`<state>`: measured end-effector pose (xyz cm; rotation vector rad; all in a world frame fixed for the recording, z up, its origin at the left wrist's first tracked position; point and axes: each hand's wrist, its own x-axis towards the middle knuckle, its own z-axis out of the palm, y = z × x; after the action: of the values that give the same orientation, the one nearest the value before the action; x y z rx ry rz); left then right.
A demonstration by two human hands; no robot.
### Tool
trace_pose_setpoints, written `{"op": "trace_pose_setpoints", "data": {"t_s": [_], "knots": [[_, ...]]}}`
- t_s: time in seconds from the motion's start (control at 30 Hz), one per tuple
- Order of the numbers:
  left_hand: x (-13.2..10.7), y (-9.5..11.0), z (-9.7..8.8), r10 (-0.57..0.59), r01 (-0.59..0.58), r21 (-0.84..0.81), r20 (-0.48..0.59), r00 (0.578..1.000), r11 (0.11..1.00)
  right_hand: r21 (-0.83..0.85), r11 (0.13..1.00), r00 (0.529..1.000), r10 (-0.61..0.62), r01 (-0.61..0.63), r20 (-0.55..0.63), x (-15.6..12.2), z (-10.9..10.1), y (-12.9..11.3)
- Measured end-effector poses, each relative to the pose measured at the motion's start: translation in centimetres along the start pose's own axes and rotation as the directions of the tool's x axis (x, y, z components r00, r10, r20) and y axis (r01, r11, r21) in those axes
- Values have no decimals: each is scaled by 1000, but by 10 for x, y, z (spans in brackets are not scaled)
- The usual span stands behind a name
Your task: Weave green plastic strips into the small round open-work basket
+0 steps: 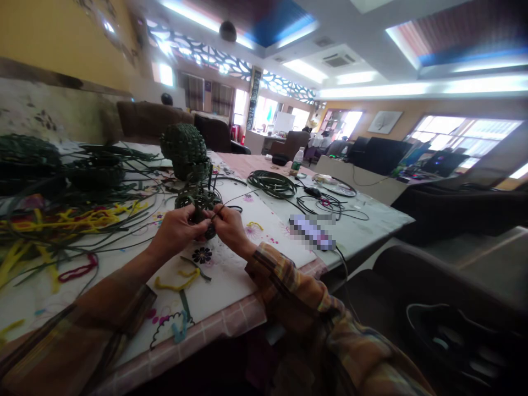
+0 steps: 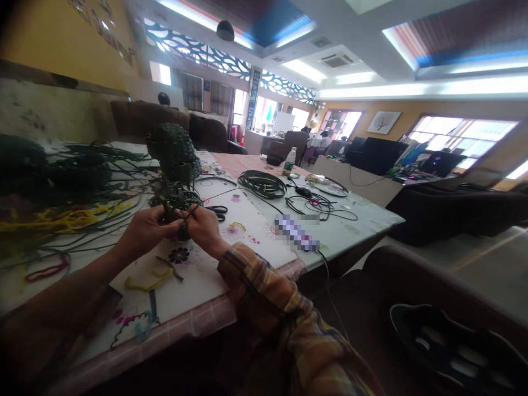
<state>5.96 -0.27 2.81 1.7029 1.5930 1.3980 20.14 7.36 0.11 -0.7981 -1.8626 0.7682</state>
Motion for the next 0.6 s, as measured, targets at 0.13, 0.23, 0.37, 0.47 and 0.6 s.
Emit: {"op": "trace_pose_setpoints", "data": {"t_s": [0.13,0.23,0.37,0.47,0.6], "knots": [[-2,5,5,-95,82,-98,-129,987,992,267,957,993,121,-115,-6,-2,8,1],[0,5,4,-161,129,-154,-220,962,980,506,839,979,179,-201,93,-4,11,0],[6,0,-3,-218,158,-233,-261,941,960,546,830,978,-5,-112,209,-5,8,-6],[7,-2,-7,-204,153,-256,-187,961,955,314,943,957,-184,107,226,-4,-1,-11],[8,-1,-12,-162,144,-164,-101,982,976,-390,844,920,-390,368,25,2,-18,-13]]}}
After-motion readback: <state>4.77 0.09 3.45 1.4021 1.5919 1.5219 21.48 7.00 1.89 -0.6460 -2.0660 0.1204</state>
